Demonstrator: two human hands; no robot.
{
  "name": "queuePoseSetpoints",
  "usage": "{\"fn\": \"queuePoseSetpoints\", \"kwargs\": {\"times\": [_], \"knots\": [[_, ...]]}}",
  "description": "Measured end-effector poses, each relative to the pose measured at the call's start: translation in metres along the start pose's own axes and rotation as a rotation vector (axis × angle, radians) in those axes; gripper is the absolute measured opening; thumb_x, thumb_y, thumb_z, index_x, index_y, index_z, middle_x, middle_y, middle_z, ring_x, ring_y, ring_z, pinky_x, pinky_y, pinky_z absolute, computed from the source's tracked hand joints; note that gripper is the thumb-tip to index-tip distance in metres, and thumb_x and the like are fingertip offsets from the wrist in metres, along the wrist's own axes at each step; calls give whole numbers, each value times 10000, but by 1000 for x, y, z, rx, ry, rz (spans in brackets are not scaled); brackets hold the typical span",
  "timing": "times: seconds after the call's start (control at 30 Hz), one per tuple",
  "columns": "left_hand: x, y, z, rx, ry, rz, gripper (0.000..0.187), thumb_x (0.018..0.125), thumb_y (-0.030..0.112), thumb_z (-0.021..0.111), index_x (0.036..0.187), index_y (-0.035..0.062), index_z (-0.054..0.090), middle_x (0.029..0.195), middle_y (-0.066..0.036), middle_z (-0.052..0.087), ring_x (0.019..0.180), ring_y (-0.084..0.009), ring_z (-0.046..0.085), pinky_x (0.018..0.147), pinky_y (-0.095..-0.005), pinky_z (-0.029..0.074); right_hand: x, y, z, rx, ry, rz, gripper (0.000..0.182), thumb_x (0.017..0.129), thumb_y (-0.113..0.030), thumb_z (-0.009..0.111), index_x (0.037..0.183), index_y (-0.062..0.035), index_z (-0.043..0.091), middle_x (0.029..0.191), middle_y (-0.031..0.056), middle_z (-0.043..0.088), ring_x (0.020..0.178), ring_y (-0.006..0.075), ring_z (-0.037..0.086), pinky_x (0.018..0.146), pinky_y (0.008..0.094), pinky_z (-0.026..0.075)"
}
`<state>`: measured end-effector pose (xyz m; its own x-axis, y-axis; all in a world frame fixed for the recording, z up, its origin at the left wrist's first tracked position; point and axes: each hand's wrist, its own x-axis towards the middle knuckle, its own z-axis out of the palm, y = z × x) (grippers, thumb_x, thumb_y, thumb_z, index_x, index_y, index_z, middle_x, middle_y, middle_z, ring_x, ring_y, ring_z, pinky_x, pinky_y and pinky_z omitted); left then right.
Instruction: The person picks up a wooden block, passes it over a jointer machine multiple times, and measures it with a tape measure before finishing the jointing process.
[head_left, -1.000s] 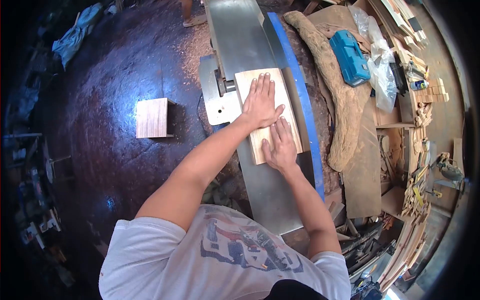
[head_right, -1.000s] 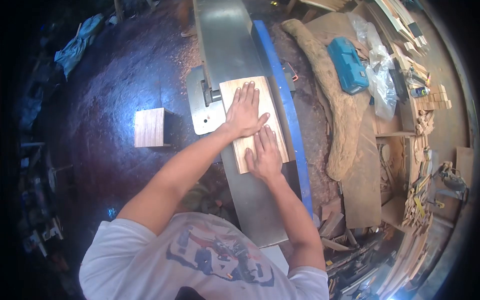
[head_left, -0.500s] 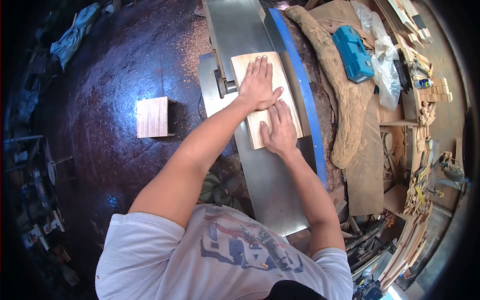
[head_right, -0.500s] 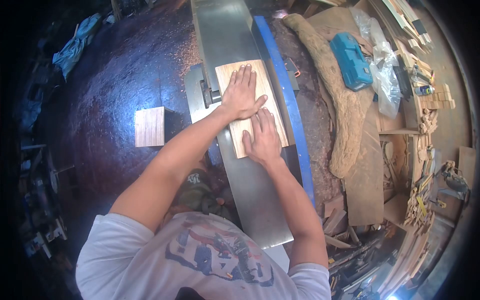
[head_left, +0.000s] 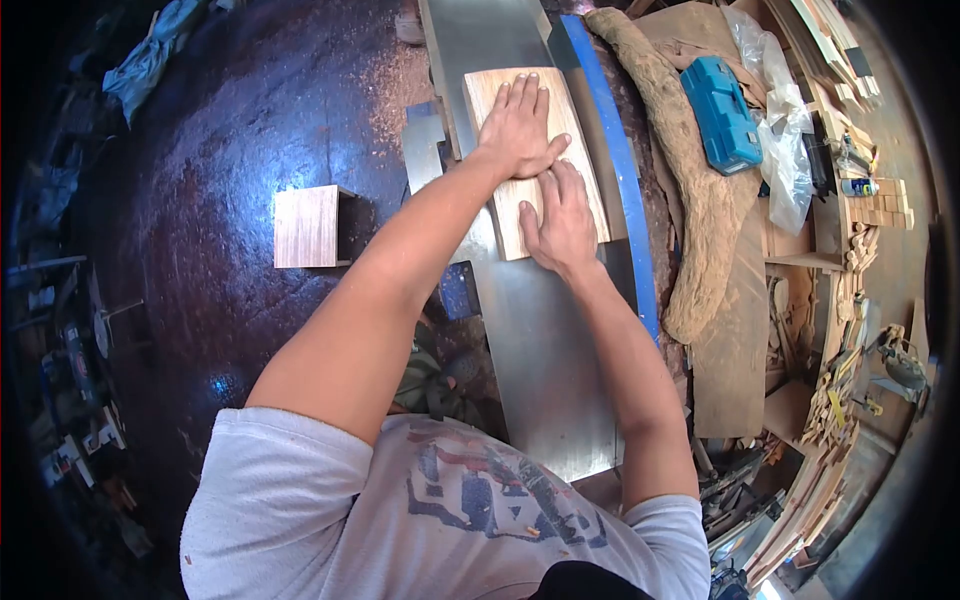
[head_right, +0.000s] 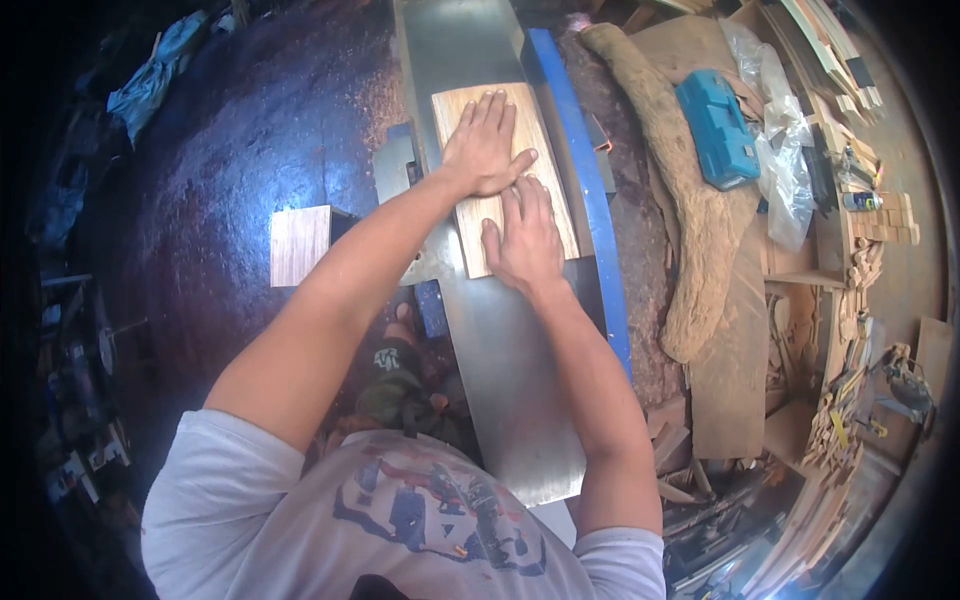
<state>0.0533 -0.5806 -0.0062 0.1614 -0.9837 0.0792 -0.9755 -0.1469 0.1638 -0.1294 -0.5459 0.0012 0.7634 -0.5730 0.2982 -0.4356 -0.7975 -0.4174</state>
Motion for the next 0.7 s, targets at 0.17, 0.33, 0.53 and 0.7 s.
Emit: {"fn": "queuePoseSetpoints", "kwargs": {"times": [0.17,0.33,0.53,0.7], "knots": [[18,-13,-1,37,-2,-17,917,1063,629,368,1641,-74,256,1726,-260,227,1626,-386,159,1331,-507,123,24,3,3,-10,-10,-20,558,926,-230,695,1333,112,525,1453,354,451,1395,529,412,1172,583,369],[34,-28,2,22,33,-16,919,1059,634,379,1637,-72,270,1724,-256,235,1625,-380,166,1332,-503,127,44,8,10,-58,-53,-20,582,945,-276,682,1335,119,505,1472,359,423,1410,527,386,1191,593,330],[44,-37,3,29,37,-19,915,1059,636,375,1638,-66,273,1731,-250,224,1625,-376,172,1333,-497,127,56,13,14,-91,-71,-30,590,966,-312,666,1335,119,500,1472,355,419,1417,519,374,1211,589,295],[52,-43,5,31,43,-20,900,1064,630,373,1632,-62,288,1729,-253,225,1624,-378,174,1332,-501,134,66,17,18,-89,-64,-46,586,971,-320,664,1331,112,500,1455,344,426,1408,510,381,1216,585,287]]}}
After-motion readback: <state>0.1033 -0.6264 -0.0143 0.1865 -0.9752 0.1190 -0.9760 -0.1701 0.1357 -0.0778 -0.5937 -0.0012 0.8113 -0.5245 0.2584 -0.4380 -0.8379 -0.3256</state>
